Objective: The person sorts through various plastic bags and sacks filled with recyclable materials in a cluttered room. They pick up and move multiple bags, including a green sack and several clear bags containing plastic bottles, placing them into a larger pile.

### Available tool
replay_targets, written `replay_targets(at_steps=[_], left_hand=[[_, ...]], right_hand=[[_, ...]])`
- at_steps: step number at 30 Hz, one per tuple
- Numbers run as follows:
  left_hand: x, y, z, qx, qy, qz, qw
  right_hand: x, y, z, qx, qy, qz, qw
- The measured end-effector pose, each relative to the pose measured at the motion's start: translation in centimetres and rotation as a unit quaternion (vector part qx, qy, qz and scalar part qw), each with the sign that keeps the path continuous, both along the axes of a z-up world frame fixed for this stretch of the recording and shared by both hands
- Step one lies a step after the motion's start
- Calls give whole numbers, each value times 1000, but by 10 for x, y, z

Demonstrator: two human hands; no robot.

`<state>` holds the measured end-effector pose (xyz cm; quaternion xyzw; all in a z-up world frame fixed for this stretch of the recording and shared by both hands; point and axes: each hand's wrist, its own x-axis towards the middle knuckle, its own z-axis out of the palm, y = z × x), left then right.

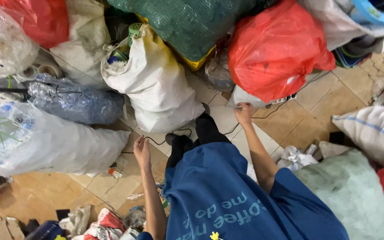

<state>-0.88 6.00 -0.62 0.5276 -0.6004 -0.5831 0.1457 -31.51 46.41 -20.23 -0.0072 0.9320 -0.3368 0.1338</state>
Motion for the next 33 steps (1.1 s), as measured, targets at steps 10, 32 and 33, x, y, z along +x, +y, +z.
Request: replay_targets(at_steps=[10,32,33], left_hand=[[-73,20,24,-72,-29,-31,997],[-41,-87,-32,14,41,-30,999],[-43,-95,-30,13,44,-35,998]], right_hand=[[-46,-106,26,-118,33,113,986],[-15,-121,154,-29,99,42,994],[-17,-124,158,-29,102,37,994]])
